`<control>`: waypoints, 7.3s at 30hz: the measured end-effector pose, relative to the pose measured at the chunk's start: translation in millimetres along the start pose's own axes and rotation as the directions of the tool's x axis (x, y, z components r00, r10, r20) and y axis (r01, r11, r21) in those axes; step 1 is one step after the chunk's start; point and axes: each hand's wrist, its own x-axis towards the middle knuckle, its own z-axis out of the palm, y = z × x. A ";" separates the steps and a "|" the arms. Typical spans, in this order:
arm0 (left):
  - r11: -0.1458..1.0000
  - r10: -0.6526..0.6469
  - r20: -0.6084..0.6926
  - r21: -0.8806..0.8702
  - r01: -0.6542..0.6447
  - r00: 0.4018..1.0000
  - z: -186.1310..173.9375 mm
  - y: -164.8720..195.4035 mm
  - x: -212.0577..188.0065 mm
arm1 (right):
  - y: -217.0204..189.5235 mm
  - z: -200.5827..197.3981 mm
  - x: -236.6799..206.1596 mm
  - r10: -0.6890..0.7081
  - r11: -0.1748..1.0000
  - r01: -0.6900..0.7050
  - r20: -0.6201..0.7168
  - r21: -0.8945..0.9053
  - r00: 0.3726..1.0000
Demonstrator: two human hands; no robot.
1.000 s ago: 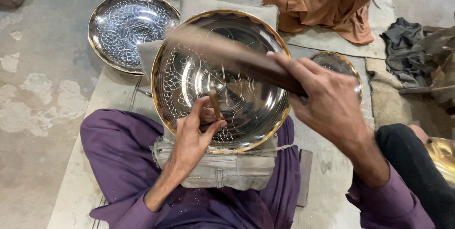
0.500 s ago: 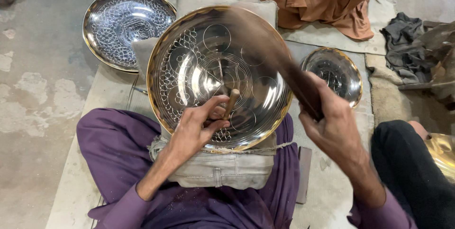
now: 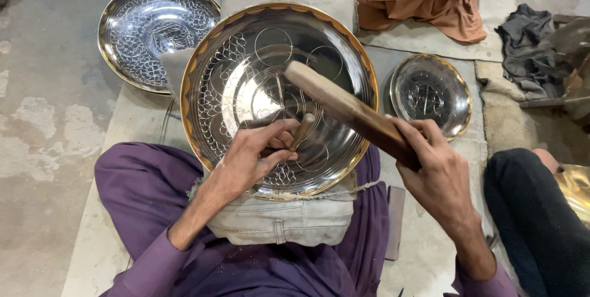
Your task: The person sits cross-legged on the floor with a large metal tray on a cushion on their lap and engraves decorative floral and geometric patterns into its surface. They hold a small chisel against the tray with one hand and strike it with a wooden mallet held in the other hand, repositioning the chisel repeatedly to work different areas of the pattern.
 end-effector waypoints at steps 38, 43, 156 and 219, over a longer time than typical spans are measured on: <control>0.991 0.077 0.287 0.084 -0.106 0.955 -9.4 13.1 20.2 | 21.3 60.9 -67.2 0.168 0.832 -0.119 -0.041 0.542 0.985; 0.985 0.108 0.365 0.090 -0.150 0.925 -13.5 18.1 27.0 | 9.4 83.4 -93.1 0.270 0.835 -0.148 -0.159 0.530 0.950; 0.989 -0.145 -0.379 -0.051 0.136 0.914 35.5 -2.2 -24.4 | -56.5 -44.6 74.5 -0.277 0.955 0.271 0.034 0.125 0.960; 0.957 0.228 0.329 0.099 -0.273 0.916 -15.8 12.1 29.1 | 13.7 83.5 -78.0 0.416 0.781 -0.302 -0.095 0.546 0.904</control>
